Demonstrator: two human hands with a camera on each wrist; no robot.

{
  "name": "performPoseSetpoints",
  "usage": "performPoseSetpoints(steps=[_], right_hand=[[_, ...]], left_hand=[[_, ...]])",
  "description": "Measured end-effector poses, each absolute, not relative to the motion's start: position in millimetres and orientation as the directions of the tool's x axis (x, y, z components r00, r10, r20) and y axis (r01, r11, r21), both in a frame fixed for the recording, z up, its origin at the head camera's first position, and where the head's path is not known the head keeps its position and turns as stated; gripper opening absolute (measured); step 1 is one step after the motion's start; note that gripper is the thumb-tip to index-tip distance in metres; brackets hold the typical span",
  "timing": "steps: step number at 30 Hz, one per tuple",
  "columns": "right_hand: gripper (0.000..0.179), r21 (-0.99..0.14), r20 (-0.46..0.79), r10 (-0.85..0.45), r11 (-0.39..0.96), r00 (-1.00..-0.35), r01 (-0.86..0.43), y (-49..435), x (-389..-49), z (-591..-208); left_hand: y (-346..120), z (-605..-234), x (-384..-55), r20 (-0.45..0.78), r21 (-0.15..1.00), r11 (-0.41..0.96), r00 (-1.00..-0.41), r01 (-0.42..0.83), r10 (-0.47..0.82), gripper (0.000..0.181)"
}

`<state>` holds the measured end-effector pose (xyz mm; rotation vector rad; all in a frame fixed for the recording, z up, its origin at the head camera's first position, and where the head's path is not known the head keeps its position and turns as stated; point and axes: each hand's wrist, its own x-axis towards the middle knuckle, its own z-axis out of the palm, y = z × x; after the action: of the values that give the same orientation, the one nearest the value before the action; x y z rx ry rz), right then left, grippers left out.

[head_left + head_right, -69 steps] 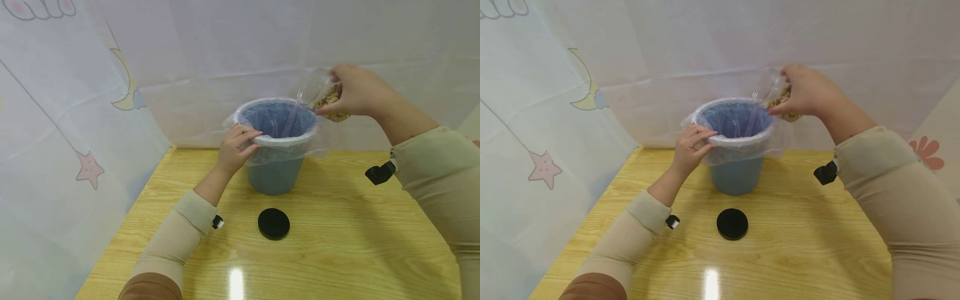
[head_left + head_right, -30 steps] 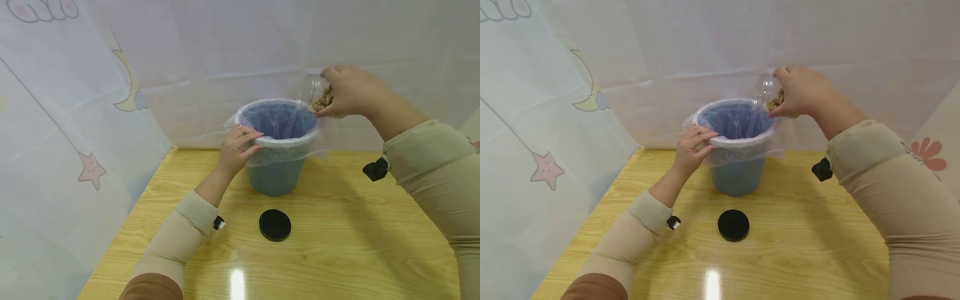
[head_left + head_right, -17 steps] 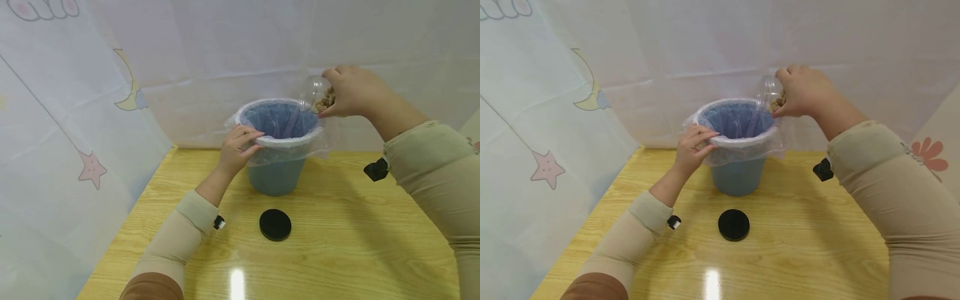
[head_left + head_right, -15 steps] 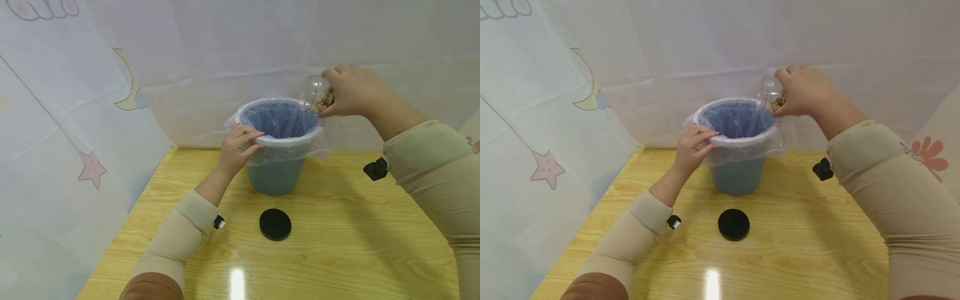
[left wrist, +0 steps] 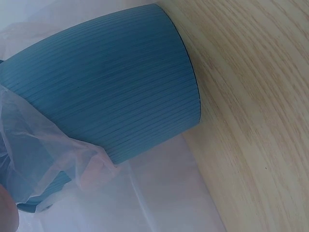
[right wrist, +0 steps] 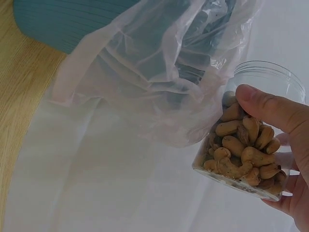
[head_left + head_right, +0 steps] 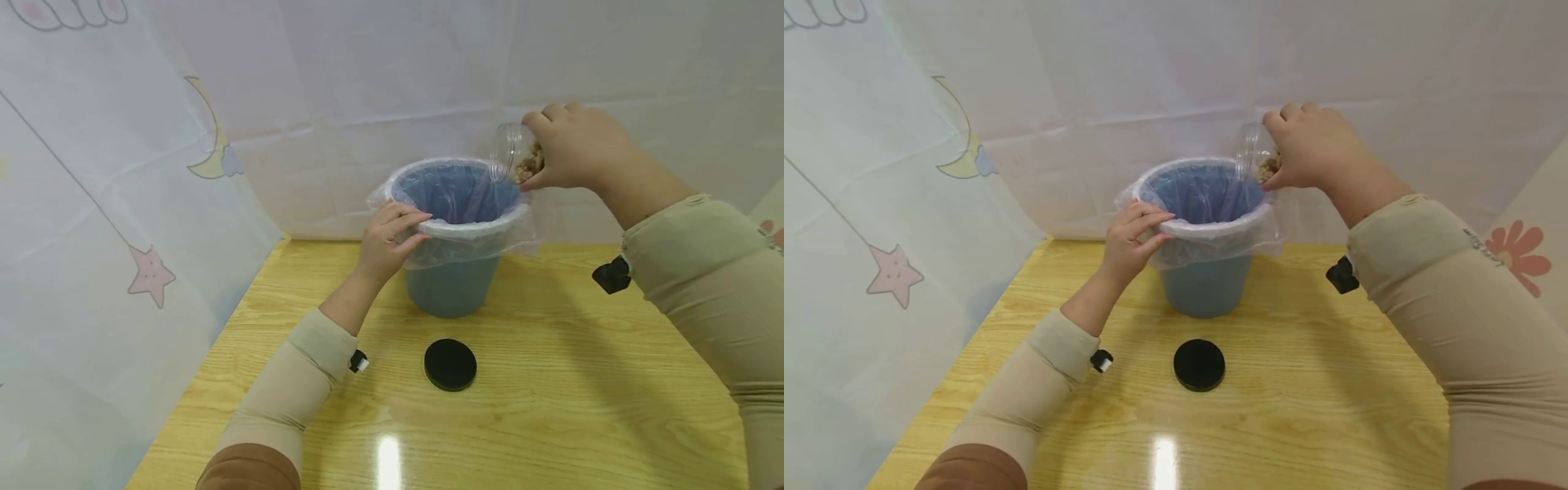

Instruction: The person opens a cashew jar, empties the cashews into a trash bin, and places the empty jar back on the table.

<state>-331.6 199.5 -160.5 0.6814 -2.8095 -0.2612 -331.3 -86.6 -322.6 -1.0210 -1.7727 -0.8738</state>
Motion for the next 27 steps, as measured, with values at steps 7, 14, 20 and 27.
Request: performPoseSetpoints(steps=[7,14,20,27], right_hand=[[0.110,0.241,0.194,-0.481,0.868,-0.855,-0.434,198.2,-331.5,-159.4],[0.110,0.261,0.196,-0.497,0.857,-0.845,-0.444,199.4,-331.8,-159.6],[0.105,0.279,0.212,-0.511,0.849,-0.833,-0.449,201.0,-333.5,-160.6],[0.099,0.291,0.221,-0.518,0.844,-0.826,-0.451,200.8,-333.1,-160.3]], left_hand=[[-86.5,-322.8,-331.2,0.921,0.132,0.417,-0.266,0.899,0.283,0.029],[-84.5,-323.6,-330.3,0.923,0.128,0.408,-0.259,0.904,0.285,0.029],[-84.1,-323.3,-331.1,0.925,0.129,0.406,-0.258,0.905,0.280,0.029],[-85.8,-323.4,-330.5,0.926,0.135,0.410,-0.263,0.902,0.272,0.029]])
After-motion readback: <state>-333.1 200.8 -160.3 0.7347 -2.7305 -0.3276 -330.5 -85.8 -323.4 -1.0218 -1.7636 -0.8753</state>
